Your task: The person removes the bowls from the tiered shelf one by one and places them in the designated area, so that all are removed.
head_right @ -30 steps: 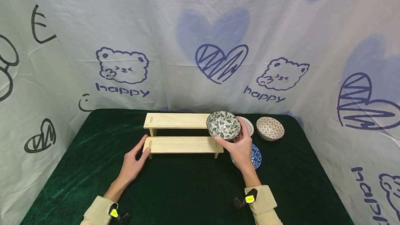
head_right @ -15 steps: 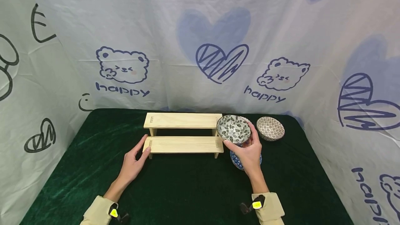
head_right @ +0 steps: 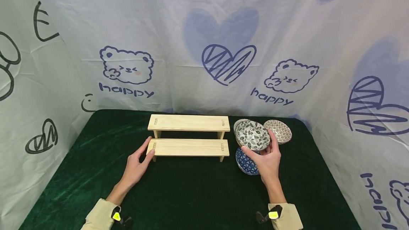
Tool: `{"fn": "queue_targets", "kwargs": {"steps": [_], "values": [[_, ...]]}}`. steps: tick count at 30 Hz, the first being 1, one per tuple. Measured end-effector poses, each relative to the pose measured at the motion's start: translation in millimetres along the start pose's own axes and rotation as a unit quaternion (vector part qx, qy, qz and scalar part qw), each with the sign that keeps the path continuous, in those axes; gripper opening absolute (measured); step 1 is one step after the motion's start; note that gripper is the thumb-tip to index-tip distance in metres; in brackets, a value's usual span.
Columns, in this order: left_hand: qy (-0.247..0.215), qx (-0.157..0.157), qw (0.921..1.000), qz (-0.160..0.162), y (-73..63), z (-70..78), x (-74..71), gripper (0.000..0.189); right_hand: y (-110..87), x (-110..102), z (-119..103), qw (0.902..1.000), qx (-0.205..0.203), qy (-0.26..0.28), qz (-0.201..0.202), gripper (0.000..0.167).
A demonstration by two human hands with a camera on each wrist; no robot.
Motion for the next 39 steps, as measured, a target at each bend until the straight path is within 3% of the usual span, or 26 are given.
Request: {"fn": "queue_targets", "kwargs": {"steps": [25,39], "values": [[0.005,0.002,1.0000,0.006,0.0,3.1,-1.3,0.062,-20.9,-46,24,0.9967,0.019,0.029,0.074,0.096],[0.004,0.003,0.9999,0.011,-0.6,0.7,-0.3,0.062,-31.1,-70,44,0.9906,0.045,0.049,0.119,0.102]]}}
Point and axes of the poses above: each hand's wrist, its own y-axis towards the middle knuckle, its own x-axis out of the palm, z = x × y, the point moved 9 cm from there along y, towards the middle knuckle, and after that the axes turned 13 degrees about -z, right-handed, at the moved point
